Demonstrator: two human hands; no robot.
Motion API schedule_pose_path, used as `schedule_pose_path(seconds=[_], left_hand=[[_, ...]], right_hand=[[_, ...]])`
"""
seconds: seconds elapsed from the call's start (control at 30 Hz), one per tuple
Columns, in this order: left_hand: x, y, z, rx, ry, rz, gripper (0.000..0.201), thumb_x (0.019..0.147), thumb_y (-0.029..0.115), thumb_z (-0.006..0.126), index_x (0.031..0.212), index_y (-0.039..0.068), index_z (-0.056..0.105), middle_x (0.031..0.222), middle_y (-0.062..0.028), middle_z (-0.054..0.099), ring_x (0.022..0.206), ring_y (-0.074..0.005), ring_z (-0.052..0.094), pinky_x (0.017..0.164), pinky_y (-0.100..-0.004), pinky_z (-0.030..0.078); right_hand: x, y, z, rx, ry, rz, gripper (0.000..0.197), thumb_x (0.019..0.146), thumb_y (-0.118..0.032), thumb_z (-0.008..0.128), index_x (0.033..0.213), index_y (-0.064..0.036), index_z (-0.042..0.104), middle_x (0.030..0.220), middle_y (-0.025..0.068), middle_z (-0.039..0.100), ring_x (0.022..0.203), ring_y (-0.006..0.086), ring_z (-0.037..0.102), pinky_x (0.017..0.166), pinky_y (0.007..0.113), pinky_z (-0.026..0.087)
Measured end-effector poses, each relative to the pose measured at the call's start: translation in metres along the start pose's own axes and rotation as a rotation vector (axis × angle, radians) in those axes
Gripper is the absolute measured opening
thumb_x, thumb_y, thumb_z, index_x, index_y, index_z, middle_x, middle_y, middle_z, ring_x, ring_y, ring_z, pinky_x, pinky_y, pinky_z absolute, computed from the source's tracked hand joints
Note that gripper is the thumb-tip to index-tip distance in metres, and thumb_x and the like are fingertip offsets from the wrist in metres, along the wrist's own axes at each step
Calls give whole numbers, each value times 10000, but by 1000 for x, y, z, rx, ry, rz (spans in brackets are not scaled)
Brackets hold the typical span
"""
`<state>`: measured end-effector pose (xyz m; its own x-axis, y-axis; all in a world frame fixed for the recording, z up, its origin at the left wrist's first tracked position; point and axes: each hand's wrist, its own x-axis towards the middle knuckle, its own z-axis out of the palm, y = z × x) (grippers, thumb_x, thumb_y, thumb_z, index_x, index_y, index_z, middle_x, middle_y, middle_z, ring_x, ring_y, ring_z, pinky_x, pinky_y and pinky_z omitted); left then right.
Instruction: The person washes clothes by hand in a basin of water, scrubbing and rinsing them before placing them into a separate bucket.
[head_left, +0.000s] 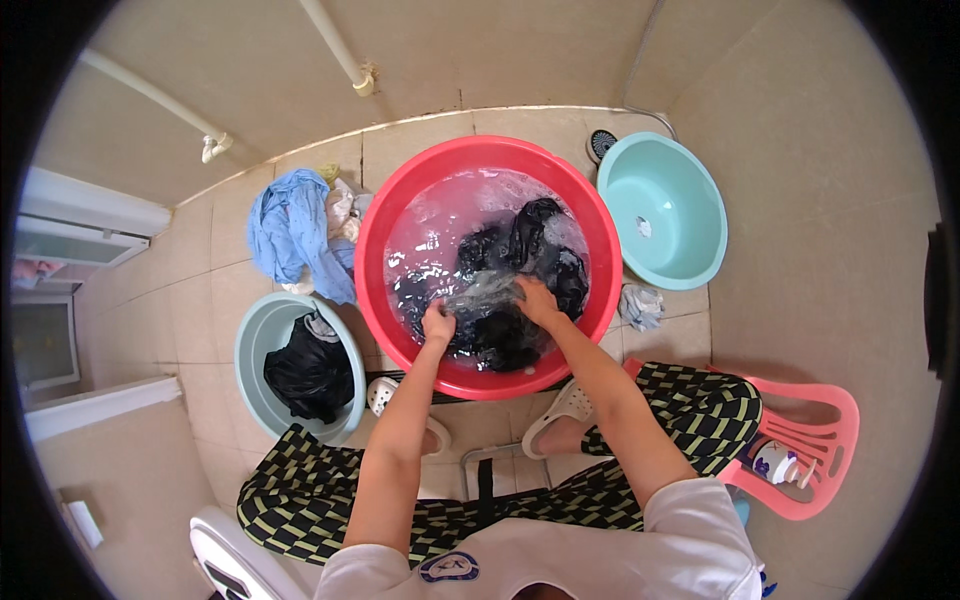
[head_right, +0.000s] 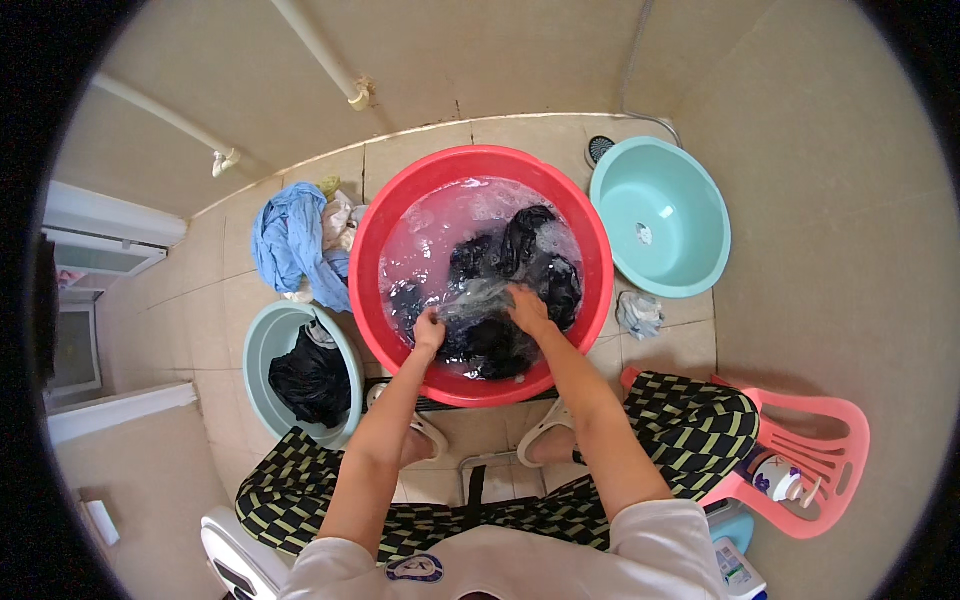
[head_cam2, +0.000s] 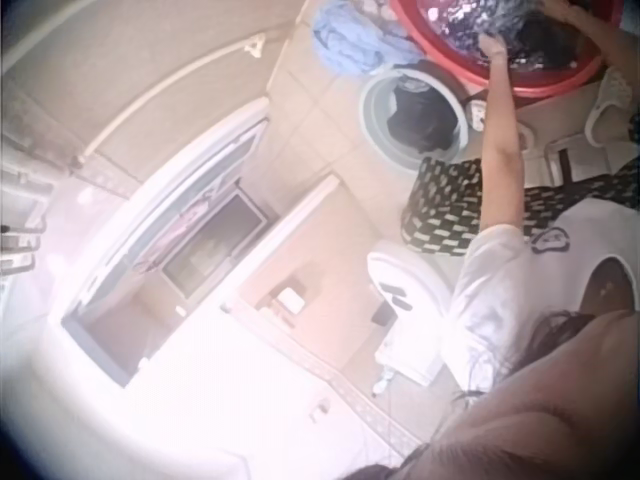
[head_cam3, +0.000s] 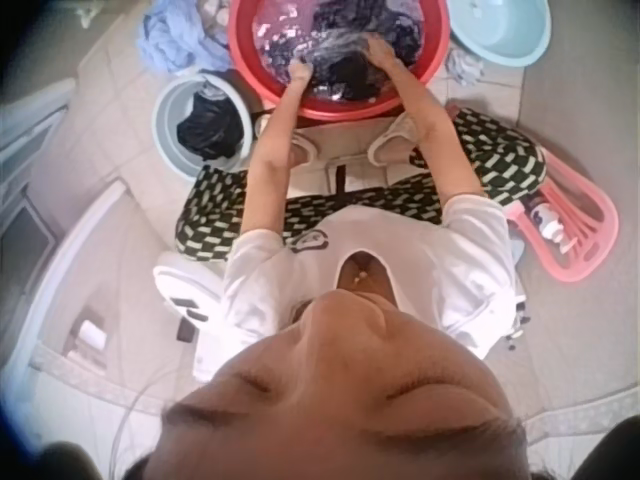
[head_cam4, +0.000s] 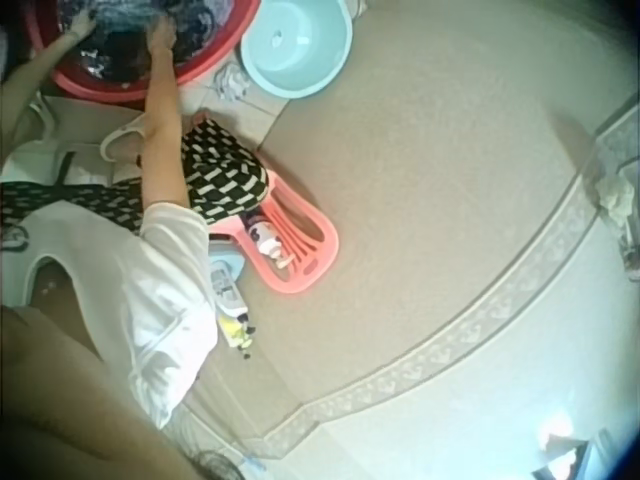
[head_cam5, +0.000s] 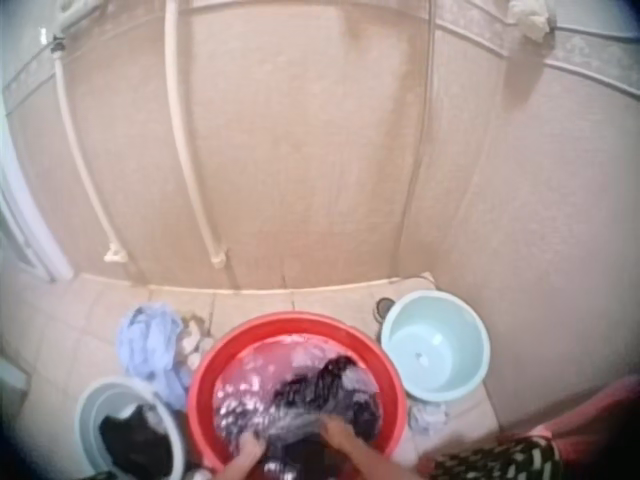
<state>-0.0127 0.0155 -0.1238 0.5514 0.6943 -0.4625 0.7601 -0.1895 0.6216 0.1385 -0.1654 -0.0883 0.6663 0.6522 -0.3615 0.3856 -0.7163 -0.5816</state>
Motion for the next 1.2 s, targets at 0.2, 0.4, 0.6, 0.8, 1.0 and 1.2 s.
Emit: schedule_pose_path(seconds=[0.2,0.4,0.6,0.8,1.0,1.2], left_hand=[[-29,66,3,-1051,-473,-316,363,840,173,448,1189,79,425,989,-111,562,941,-217,560,784,-313,498],[-41,50,-21,-1955,-909,-353,351,895,376,407,1068,110,558,937,-77,612,857,-207,602,728,-352,510],[-25,54,10,-1744,-698,-401,409,895,405,400,1106,90,554,994,-85,613,926,-229,594,815,-376,483],[-40,57,25,-1453,-534,-439,372,900,406,447,1039,97,600,1012,-80,616,957,-221,586,857,-396,463],[-41,71,5,-1326,-393,-262,462,903,409,469,1231,83,471,1165,-69,553,1045,-223,536,912,-371,411],[-24,27,25,-607,-246,-154,506,844,170,588,1303,68,402,1225,-109,522,1126,-264,485,943,-308,359]], right_hand=[[-13,-82,17,416,450,84,341,737,-168,583,1064,-77,555,881,197,623,822,369,608,748,430,478],[-74,-184,-8,407,359,-343,303,701,-193,626,968,-62,573,766,168,622,696,349,614,633,408,492],[-48,-152,-3,160,432,-382,355,671,-361,652,886,-102,541,674,142,605,611,350,599,542,444,474],[-1,-75,-7,51,479,-143,255,736,-318,592,822,-80,567,746,134,631,674,345,611,589,448,476],[10,-26,6,64,406,152,308,794,-325,552,945,-57,553,937,160,578,873,353,563,724,455,455],[-10,-13,25,-186,78,-226,426,777,-304,632,1085,-43,495,1054,156,508,996,352,492,809,440,432]])
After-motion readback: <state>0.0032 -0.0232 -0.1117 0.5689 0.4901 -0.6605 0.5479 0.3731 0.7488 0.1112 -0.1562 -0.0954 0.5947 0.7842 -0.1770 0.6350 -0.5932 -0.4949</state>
